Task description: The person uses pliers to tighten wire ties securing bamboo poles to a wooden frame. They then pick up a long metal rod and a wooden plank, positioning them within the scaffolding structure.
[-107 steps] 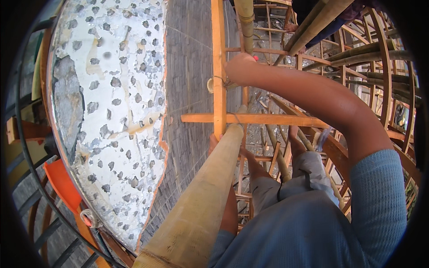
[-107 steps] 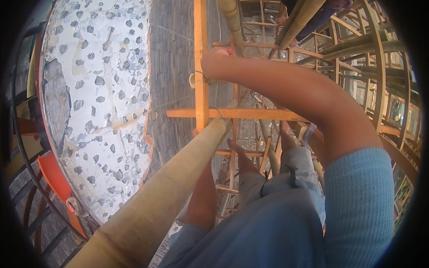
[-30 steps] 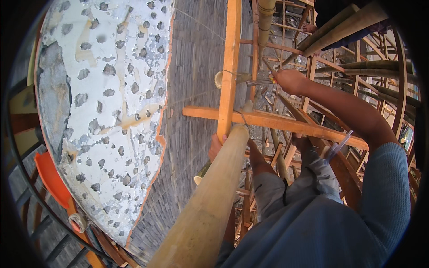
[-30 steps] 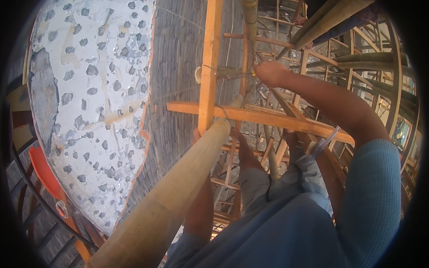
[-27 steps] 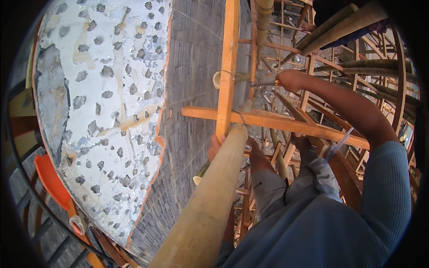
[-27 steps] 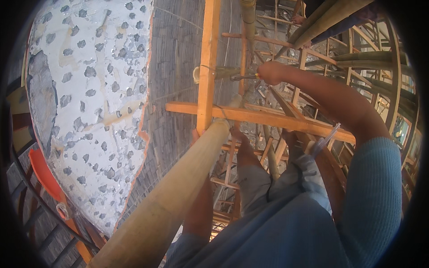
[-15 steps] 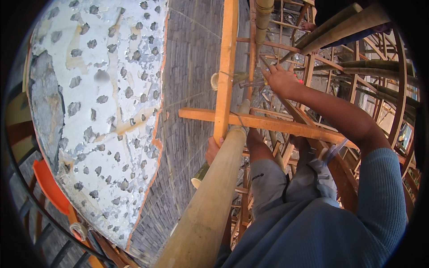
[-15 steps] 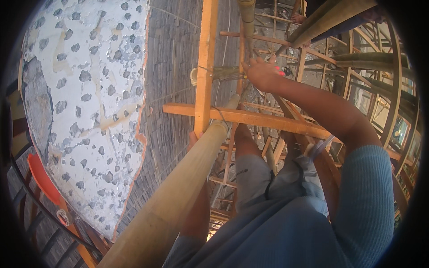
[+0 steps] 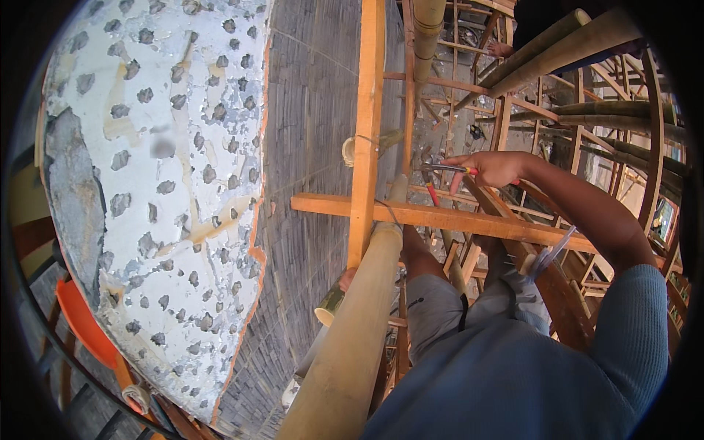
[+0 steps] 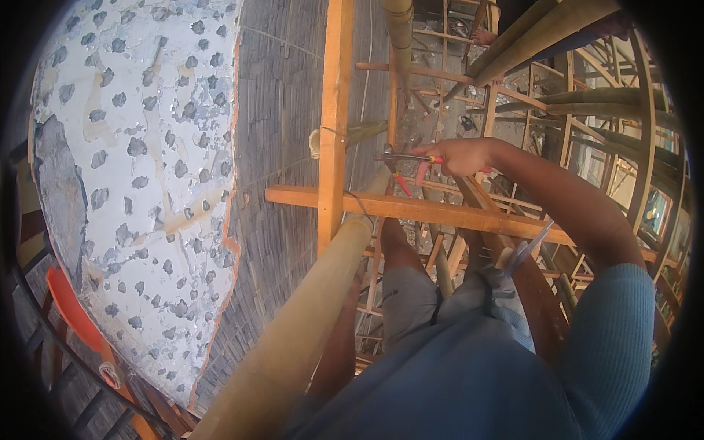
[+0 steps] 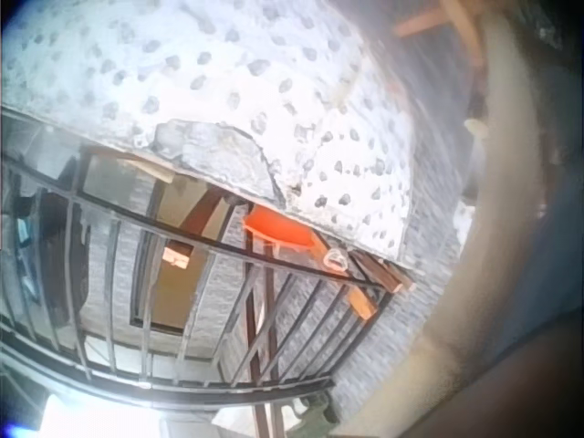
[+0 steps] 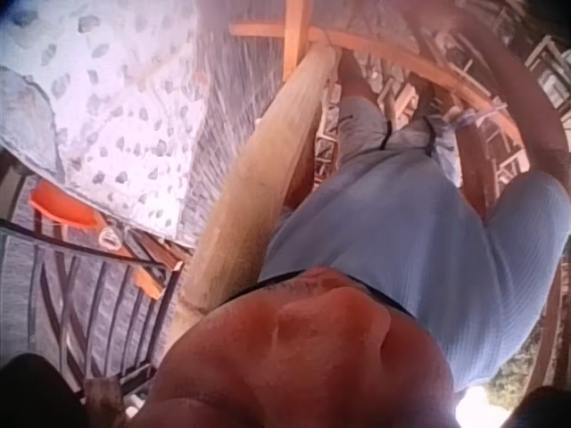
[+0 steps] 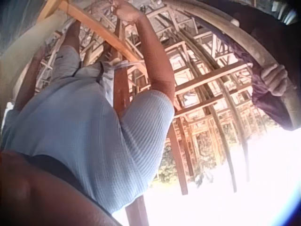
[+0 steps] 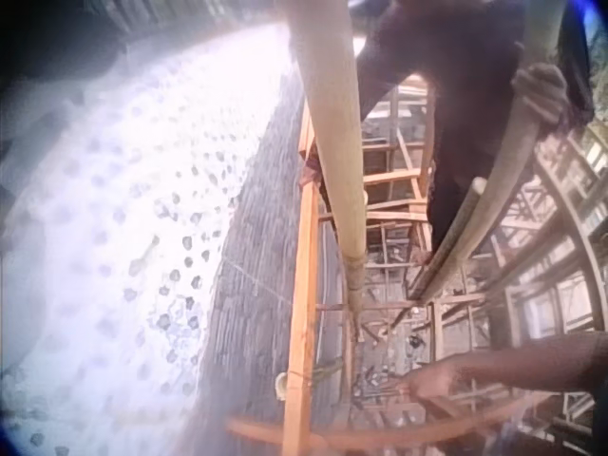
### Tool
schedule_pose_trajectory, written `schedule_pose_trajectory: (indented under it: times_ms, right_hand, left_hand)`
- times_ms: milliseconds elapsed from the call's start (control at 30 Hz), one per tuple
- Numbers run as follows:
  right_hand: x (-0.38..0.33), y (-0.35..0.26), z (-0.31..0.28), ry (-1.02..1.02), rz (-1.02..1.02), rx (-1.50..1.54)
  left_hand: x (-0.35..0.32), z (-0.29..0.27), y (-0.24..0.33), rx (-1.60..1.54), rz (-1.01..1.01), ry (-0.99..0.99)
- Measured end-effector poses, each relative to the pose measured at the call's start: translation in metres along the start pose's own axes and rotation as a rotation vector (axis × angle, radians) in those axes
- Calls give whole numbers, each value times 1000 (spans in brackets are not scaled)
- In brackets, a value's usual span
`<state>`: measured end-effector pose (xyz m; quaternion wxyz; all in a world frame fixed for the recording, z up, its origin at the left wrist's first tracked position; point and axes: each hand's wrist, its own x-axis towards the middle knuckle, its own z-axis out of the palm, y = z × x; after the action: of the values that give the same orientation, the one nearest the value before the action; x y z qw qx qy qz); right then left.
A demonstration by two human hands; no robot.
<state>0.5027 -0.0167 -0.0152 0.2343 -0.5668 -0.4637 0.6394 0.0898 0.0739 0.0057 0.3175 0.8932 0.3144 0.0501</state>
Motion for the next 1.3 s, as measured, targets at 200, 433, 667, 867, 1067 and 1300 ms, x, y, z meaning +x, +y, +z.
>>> schedule_pose_trajectory:
  times_ms: [200,433,667,867,1067,1300]
  right_hand:
    - [-55,-54,-7,-206,109,376]
    - [-64,-58,-10,73,54,165]
    - [-17,1,-6,89,98,158]
    - [12,22,-12,-74,186,484]
    - [48,-7,-17,107,271,-338]
    - [65,-67,-37,47,373,-988]
  left_hand:
    - [64,42,127,-519,11,111]
    - [208,92,101,-1012,-273,-311]
    - [207,132,104,-1558,-446,-128]
    - [208,141,83,-1094,-483,-127]
    - [194,128,69,-1207,-802,260]
    - [239,121,58,-1773,-798,576]
